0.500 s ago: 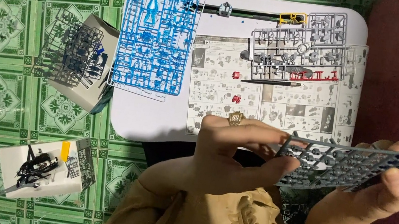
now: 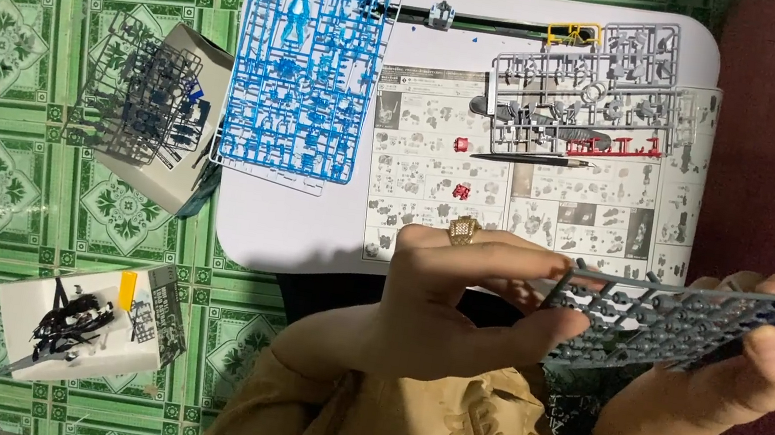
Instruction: The person uses blue-handled pliers to cut small plastic parts from a grey sprue while seated at a table with an instruction sheet and other sprues. They place the cut parts on the instruction sheet and continue cutting additional pieces from the sprue.
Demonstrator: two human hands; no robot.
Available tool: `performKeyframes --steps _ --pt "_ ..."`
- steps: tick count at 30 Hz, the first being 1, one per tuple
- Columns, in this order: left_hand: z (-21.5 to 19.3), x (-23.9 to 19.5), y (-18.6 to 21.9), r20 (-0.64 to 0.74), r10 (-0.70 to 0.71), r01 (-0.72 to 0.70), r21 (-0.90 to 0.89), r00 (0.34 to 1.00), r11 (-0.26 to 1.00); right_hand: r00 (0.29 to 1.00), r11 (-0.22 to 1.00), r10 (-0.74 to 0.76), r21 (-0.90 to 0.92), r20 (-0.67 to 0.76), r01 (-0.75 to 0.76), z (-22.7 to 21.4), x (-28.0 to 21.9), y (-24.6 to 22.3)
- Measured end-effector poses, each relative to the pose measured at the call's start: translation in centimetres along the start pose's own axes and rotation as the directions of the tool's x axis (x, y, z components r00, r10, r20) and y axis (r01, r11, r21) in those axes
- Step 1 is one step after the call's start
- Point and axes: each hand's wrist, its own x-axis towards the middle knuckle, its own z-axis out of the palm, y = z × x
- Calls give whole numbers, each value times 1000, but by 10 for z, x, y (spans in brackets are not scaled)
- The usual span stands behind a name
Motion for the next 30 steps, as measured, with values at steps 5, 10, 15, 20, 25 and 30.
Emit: performKeyframes --steps 5,10,15,20,25,30 --pt "2 -2 -2 -4 0 0 -10 1000 1000 992 995 5 -99 -124 -18 8 1 1" --pt "0 -3 1 55 14 -4 -165 998 986 997 997 25 72 68 -30 23 9 -2" --pt "6 -6 -4 37 109 -99 -211 993 973 984 978 160 123 78 -169 41 6 -2" --pt "1 -8 -3 68 22 -14 -110 997 994 934 927 226 235 276 -294 58 5 -7" --pt "1 -8 -8 37 111 -103 -187 993 977 931 910 257 260 258 -323 63 3 -11" --pt "1 -7 -2 45 -11 17 -144 999 989 928 899 252 288 275 -329 61 4 -10"
